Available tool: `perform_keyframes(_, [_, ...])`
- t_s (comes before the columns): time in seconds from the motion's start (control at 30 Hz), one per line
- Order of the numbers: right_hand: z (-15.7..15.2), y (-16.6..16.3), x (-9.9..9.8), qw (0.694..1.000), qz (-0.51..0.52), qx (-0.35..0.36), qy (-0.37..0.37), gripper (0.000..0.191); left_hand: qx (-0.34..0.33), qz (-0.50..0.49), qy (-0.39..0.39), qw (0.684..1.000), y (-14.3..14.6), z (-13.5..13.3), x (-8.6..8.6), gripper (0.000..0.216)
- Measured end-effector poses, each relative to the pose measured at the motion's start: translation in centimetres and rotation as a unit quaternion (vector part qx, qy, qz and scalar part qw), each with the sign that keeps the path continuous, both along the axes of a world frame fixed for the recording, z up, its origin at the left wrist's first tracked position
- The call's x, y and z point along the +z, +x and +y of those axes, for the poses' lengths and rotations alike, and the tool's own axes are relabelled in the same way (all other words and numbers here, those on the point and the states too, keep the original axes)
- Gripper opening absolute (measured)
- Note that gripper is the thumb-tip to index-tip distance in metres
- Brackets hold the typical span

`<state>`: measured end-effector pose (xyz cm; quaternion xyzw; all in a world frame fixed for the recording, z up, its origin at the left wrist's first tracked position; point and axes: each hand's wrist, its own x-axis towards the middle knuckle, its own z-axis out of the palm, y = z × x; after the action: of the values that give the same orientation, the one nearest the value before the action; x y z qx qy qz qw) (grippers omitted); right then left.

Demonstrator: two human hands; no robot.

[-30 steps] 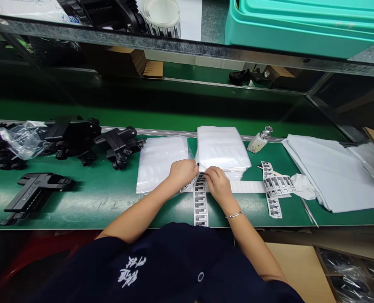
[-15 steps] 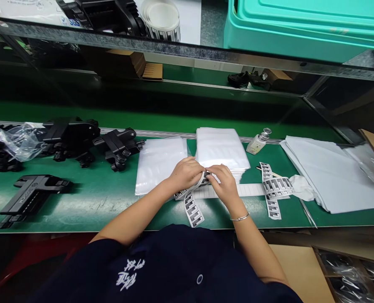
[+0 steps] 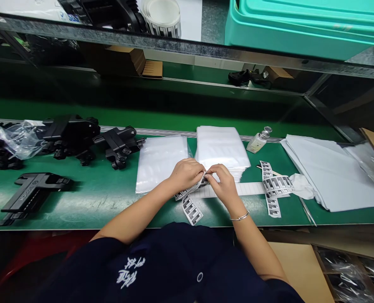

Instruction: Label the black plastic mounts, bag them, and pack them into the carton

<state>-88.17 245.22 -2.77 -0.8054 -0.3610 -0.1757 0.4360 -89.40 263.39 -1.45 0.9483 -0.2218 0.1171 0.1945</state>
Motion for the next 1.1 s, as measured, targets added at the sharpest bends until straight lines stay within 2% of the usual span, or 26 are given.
perform_keyframes(0.3, [-0.7, 0.4, -0.1, 0.996, -0.046, 0.009, -0.081, 0.010, 0.000, 0.022, -0.013, 1.000, -0.2, -0.3, 0.2, 0.024])
perform_keyframes(0.57, [-1.8, 0.2, 0.6, 0.997, -0.039, 0.026, -0.060, 0.011, 0.034, 0.031, -0.043, 0.998, -0.3, 0.4, 0.9, 0.028])
perform_keyframes(0.67, [-2.5, 0.4, 0.8, 0.999, -0.040, -0.024, -0.023, 0.009, 0.083, 0.056, -0.025, 0.995, 0.1, 0.8, 1.3, 0.030])
perform_keyframes(0.8, [-5.2, 1.3, 1.7, 0.982, -0.043, -0.171, 0.066, 0.010, 0.190, 0.119, 0.060, 0.973, 1.3, 2.7, 1.1, 0.034])
perform_keyframes(0.87, [-7.1, 1.9, 2.7, 0.965, -0.022, -0.236, 0.111, 0.013, 0.201, 0.122, 0.090, 0.968, 1.7, 3.6, 0.7, 0.041])
perform_keyframes(0.93, [-8.7, 2.5, 4.1, 0.950, -0.009, -0.280, 0.140, 0.017, 0.167, 0.101, 0.080, 0.977, 1.6, 3.8, 0.5, 0.055])
perform_keyframes(1.0, [-10.0, 3.0, 5.7, 0.938, -0.015, -0.312, 0.153, 0.017, 0.105, 0.075, 0.027, 0.991, 0.9, 3.2, 0.9, 0.062])
perform_keyframes(1.1, [-10.9, 3.5, 7.8, 0.923, -0.037, -0.345, 0.166, 0.015, -0.034, 0.094, -0.081, 0.992, -0.6, 1.1, 2.4, 0.045])
